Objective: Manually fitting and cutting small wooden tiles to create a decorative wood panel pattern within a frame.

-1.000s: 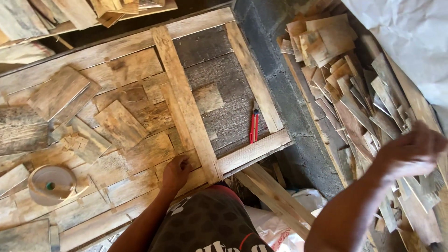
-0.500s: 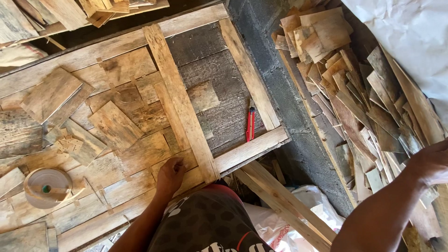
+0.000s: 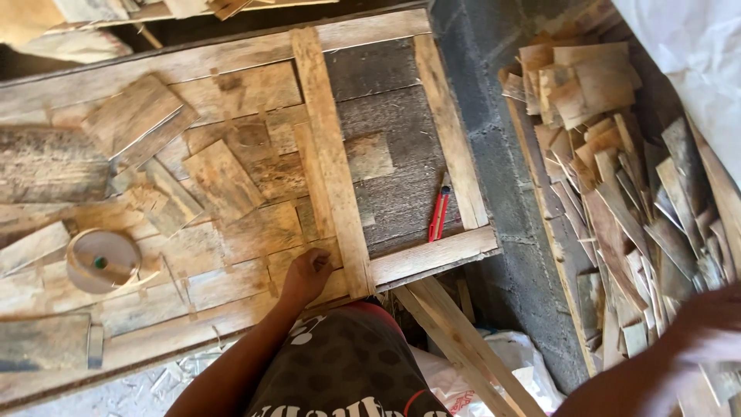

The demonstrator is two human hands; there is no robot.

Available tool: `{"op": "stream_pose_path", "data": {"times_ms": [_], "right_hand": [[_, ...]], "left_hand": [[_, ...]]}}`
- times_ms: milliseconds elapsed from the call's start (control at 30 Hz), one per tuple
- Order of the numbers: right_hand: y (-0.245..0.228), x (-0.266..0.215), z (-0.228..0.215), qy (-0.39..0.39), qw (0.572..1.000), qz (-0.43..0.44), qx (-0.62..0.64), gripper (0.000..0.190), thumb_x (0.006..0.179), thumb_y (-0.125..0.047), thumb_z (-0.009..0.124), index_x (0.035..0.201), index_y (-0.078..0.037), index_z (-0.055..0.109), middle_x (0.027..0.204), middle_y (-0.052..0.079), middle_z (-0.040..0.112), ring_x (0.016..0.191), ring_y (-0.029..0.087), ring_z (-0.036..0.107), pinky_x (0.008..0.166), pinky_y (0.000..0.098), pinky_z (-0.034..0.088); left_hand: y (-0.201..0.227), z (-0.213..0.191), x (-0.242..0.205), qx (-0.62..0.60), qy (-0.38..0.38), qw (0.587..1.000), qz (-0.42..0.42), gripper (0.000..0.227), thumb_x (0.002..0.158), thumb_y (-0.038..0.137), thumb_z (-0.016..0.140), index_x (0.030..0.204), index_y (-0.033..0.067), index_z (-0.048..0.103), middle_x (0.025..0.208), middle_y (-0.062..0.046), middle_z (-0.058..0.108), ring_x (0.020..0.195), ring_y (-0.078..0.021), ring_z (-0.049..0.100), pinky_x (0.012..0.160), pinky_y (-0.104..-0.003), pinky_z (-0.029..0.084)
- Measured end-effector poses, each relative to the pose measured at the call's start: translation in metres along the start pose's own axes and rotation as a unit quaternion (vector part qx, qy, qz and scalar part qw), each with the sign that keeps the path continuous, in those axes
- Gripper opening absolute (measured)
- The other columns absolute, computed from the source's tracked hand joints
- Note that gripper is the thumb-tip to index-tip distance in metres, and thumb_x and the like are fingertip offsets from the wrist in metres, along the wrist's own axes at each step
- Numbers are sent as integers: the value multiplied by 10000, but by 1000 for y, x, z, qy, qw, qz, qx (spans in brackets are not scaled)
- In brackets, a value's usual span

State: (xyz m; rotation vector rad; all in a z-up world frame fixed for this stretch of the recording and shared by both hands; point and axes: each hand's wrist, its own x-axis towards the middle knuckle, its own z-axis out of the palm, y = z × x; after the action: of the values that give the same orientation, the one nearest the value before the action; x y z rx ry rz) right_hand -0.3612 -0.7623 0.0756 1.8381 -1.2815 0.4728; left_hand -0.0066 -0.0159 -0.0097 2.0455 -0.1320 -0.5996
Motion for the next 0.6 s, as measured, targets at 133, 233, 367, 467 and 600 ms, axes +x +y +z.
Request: {"op": "stream_pose_path", "data": {"times_ms": [133,233,367,467,600], "right_hand": [[-181,-95,-133,365,774,-226,-465,350,1209,-250,461,1324,63,567,1085,285,623,900,285,633,818,425,542],[-307,-173,-309,-248,889,-382,-46,659,847,-545,525,1330,-99,572,1273,98,649,1098,260,666,880,543,599],[-365,-217,-440,-415,639,-336,554,712,853,-260,782,1445,-48,450,1233,192,632,1118,355,636,903,487,539],[-375,-220,-482,-424,637,-353,538,848,815,-321,831,1460,-11,376,1254,239,562,1148,419,586,897,512,528],[-381,-224,-496,-453,640,-349,513,935,766,-341,839,1497,-46,336,1262,235,541,1173,427,569,916,511,533]], "left_hand": [[-5,17,9,-40,14,999,12,389,898,238,718,1194,-12,687,1034,-159,766,938,-253,755,821,-370,600],[7,23,15,-64,20,994,-81,468,937,341,718,1242,-9,659,1025,-170,766,941,-259,748,816,-378,589],[22,23,15,-42,31,992,-116,603,967,499,597,1300,-4,608,1048,-188,756,951,-309,743,821,-426,581],[23,26,17,-44,24,987,-153,681,979,585,536,1313,-7,578,1061,-201,757,973,-331,742,843,-444,569],[6,38,21,-49,54,992,-101,696,979,591,569,1295,-29,589,1074,-239,739,998,-342,717,854,-438,567]]}}
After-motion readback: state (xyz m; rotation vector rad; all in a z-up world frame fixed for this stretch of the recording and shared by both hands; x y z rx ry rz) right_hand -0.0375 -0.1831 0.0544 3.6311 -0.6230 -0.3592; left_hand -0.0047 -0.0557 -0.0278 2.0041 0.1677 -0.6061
